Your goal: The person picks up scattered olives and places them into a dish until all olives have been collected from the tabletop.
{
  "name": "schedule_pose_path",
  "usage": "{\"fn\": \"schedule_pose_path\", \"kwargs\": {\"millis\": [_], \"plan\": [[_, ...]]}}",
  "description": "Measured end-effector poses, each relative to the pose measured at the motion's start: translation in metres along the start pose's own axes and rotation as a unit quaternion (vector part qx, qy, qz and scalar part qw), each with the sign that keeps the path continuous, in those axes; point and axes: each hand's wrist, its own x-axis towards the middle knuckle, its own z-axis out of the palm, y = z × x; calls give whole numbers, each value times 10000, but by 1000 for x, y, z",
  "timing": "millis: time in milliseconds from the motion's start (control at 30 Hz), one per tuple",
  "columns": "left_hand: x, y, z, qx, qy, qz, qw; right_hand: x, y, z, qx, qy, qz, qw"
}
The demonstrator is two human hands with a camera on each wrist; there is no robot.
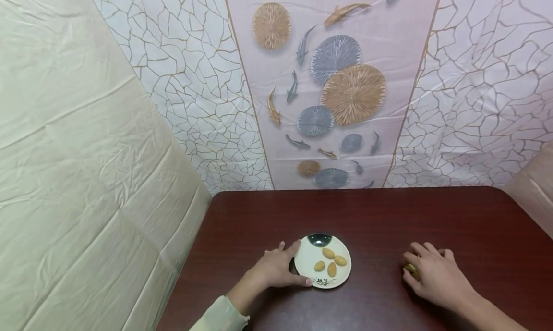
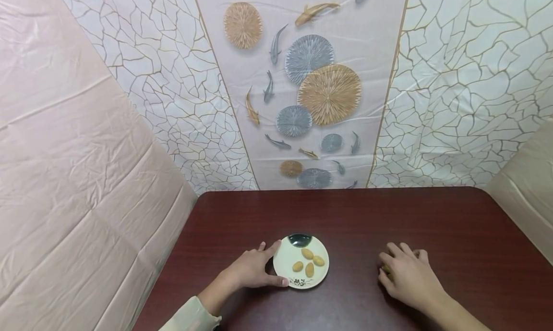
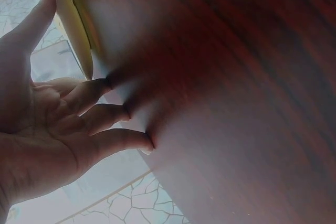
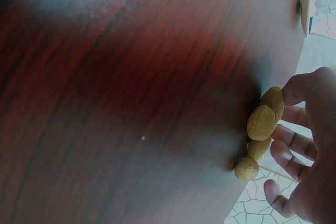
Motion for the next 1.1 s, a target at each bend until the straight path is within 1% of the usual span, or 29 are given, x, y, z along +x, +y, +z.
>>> {"fn": "schedule_pose_path", "kwargs": {"millis": [333,667,967,1100], "plan": [[1,0,-1,-31,-19,-1,10000,2,-1,0,146,88,107,9998],[1,-1,0,-48,-7,20,10000,2,-3,-2,247,57,206,9995],[0,0,-1,-31,-12,-1,10000,4,-3,-1,247,103,163,9995],[1,-1,0,-45,-18,10,10000,4,-3,-1,253,59,154,9995]]}}
